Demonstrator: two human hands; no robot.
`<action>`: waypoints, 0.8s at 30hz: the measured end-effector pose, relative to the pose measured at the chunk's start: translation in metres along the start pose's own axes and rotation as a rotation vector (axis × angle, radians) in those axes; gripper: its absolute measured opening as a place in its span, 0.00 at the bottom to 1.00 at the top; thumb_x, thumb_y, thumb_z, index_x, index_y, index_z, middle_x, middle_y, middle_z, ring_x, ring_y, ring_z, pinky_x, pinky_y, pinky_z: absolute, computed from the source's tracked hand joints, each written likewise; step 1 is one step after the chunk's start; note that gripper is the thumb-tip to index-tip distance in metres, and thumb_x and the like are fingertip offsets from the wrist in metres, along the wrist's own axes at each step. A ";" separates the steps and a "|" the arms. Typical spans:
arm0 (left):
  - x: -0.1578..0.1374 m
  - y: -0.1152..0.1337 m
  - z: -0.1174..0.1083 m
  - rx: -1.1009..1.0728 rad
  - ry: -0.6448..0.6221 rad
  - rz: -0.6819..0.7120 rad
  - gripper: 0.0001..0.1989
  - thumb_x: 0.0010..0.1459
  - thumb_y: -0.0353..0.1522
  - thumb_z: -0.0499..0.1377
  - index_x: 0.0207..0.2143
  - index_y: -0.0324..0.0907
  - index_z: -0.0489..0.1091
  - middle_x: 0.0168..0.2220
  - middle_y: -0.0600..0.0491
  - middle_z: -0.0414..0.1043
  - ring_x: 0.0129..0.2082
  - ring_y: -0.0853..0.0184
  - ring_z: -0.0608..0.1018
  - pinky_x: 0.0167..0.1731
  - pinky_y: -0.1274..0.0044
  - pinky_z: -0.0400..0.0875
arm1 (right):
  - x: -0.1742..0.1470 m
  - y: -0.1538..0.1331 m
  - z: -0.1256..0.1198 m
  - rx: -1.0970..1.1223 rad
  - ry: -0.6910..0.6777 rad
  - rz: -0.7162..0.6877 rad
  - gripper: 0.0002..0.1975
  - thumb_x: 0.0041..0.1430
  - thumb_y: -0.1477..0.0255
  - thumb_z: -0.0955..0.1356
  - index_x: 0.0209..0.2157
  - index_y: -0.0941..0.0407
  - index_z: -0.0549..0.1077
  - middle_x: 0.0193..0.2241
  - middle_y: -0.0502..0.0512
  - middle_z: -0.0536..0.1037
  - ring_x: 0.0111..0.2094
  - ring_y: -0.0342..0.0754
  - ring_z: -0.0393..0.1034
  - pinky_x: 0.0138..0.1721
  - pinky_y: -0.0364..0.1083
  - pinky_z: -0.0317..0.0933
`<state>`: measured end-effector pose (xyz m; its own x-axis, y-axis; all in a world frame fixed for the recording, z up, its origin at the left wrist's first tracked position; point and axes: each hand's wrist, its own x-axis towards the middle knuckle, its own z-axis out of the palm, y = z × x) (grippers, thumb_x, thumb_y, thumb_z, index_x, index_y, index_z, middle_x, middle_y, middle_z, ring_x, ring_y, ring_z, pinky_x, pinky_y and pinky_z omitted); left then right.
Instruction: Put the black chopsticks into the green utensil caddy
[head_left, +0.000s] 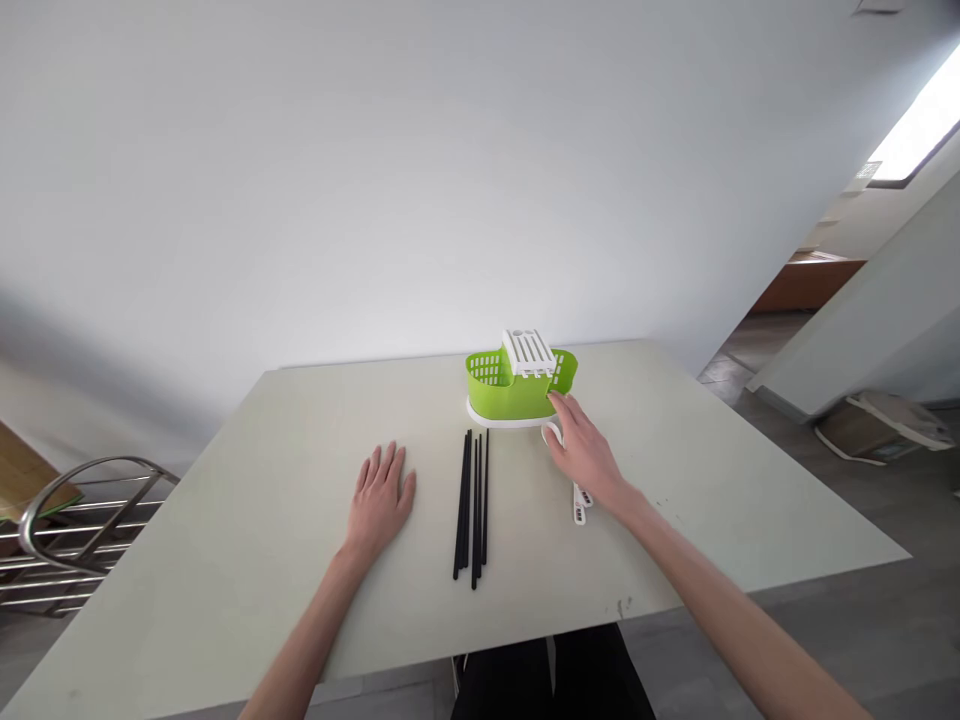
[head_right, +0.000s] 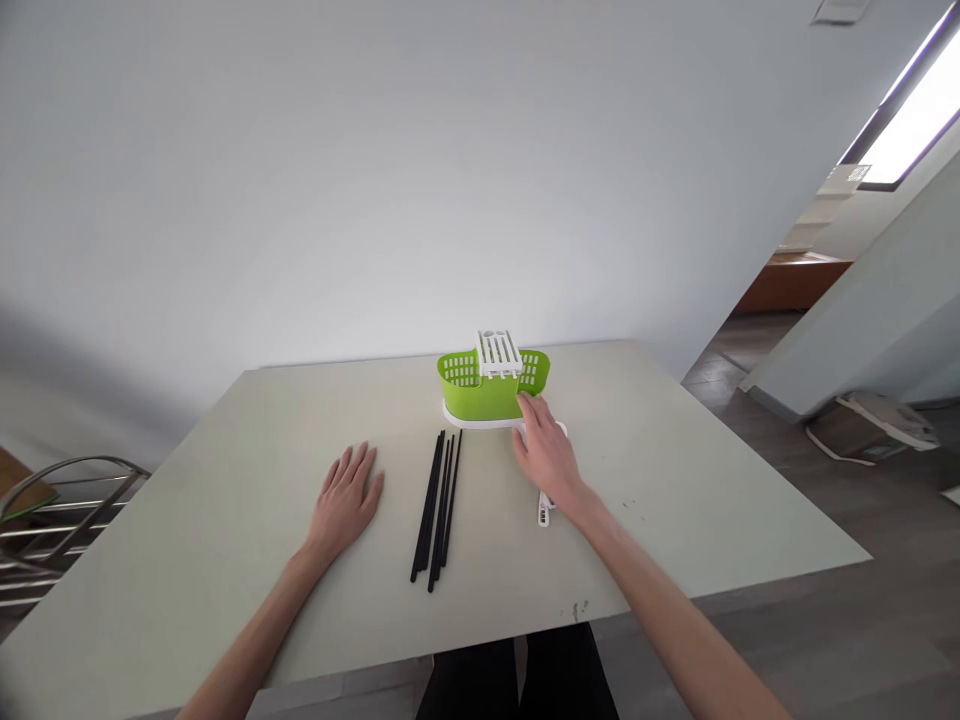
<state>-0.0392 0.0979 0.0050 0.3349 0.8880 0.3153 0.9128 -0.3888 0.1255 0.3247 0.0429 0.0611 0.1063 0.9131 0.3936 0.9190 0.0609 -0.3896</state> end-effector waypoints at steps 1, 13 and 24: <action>0.000 0.000 0.000 0.001 -0.002 -0.002 0.31 0.72 0.44 0.44 0.70 0.38 0.61 0.72 0.44 0.57 0.73 0.50 0.56 0.71 0.56 0.54 | -0.008 -0.009 0.000 0.043 0.046 -0.015 0.29 0.72 0.67 0.56 0.71 0.55 0.54 0.68 0.64 0.64 0.71 0.59 0.55 0.62 0.60 0.63; -0.001 0.000 0.002 -0.023 0.021 -0.001 0.30 0.72 0.43 0.44 0.70 0.41 0.60 0.72 0.46 0.58 0.73 0.52 0.57 0.71 0.56 0.54 | -0.025 -0.092 0.049 0.027 -0.456 0.186 0.14 0.76 0.59 0.58 0.49 0.55 0.66 0.38 0.58 0.82 0.41 0.55 0.79 0.36 0.47 0.63; -0.001 0.002 -0.001 -0.033 0.007 -0.009 0.31 0.72 0.43 0.44 0.69 0.39 0.61 0.72 0.45 0.58 0.74 0.51 0.56 0.72 0.57 0.52 | -0.004 -0.106 0.043 -0.101 -0.556 0.195 0.12 0.73 0.66 0.60 0.50 0.58 0.67 0.43 0.66 0.82 0.45 0.61 0.80 0.39 0.51 0.66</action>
<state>-0.0383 0.0961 0.0053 0.3246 0.8900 0.3201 0.9075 -0.3885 0.1598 0.2102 0.0505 0.0649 0.0872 0.9793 -0.1826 0.9370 -0.1429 -0.3189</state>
